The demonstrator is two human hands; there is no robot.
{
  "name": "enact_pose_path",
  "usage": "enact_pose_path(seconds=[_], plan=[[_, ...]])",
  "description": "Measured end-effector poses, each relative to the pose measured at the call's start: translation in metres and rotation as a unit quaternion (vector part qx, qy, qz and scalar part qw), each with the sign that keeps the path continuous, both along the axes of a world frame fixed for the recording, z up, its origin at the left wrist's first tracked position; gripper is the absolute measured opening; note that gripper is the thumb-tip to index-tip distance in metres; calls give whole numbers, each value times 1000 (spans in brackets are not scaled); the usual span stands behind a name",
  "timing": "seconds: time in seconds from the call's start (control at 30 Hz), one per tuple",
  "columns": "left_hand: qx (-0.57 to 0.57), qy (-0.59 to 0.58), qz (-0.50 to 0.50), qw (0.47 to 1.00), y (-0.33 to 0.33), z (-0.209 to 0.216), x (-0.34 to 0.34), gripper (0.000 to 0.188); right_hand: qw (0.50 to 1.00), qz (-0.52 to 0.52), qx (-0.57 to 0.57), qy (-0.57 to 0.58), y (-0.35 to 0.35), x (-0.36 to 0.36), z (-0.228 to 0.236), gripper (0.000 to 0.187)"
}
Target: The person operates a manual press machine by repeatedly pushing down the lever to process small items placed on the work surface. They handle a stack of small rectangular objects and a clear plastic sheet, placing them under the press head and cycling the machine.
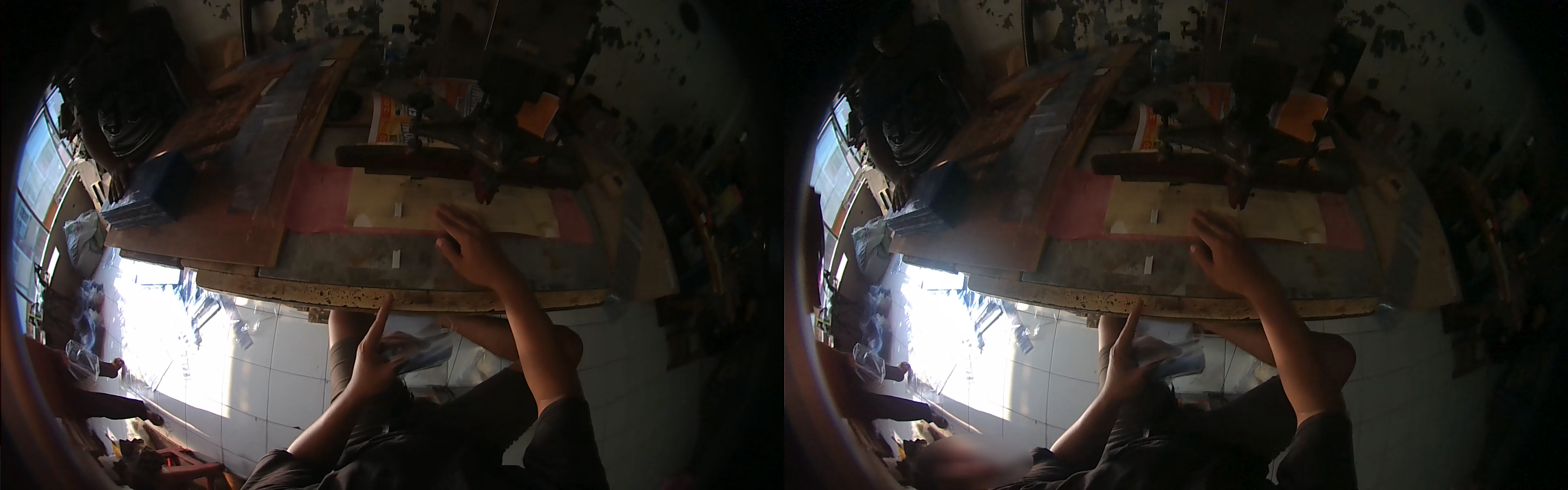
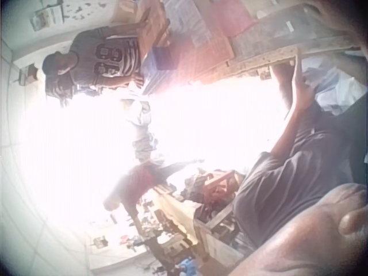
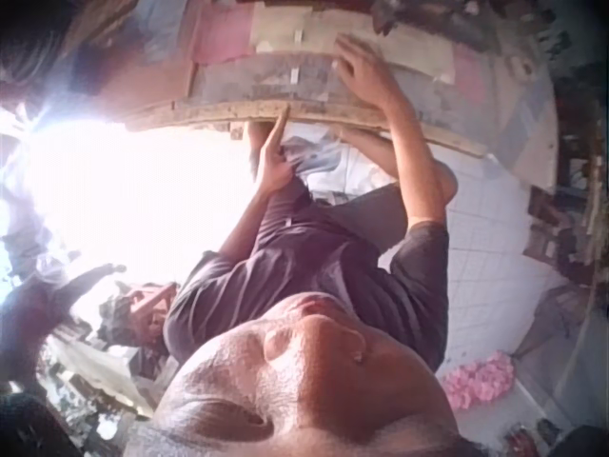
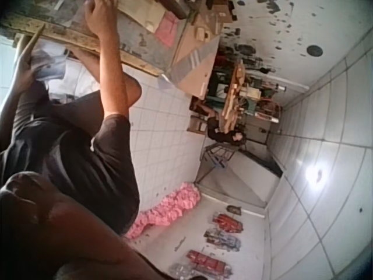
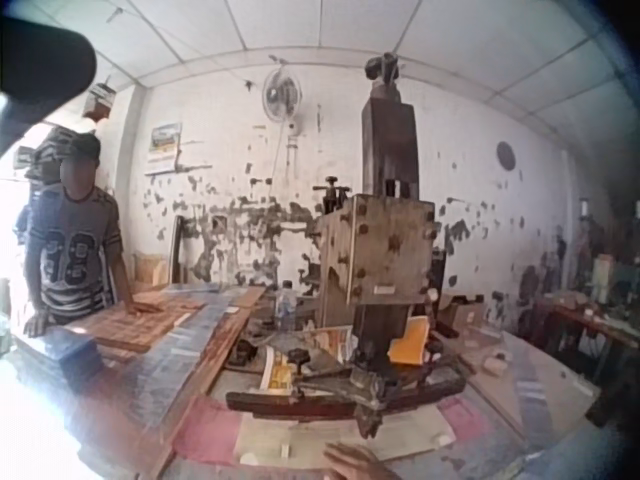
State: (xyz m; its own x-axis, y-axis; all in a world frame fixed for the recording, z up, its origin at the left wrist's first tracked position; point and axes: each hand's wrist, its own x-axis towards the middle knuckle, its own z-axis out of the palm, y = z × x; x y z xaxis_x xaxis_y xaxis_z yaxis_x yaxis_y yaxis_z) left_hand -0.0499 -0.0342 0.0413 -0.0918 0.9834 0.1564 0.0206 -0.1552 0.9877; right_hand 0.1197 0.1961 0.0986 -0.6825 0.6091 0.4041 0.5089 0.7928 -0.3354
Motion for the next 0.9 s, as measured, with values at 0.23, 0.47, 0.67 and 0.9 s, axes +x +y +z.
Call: enact_pose_path(seconds=[0.23, 0.47, 0.67, 0.9], plan=[[-14, -2, 0, 1000, 2, 2, 1, 105, 1000, 15, 20, 3, 11, -5, -5, 49], [-4, 1, -13, 1000, 4, -2, 0, 104, 999, 13, 35, 6, 15, -6, -6, 49], [-19, -11, -11, 1000, 4, 0, 2, 101, 999, 13, 34, -8, 16, -6, -7, 49], [-1, -13, -9, 1000, 5, -2, 3, 102, 999, 11, 28, -15, 17, -7, -8, 50]])
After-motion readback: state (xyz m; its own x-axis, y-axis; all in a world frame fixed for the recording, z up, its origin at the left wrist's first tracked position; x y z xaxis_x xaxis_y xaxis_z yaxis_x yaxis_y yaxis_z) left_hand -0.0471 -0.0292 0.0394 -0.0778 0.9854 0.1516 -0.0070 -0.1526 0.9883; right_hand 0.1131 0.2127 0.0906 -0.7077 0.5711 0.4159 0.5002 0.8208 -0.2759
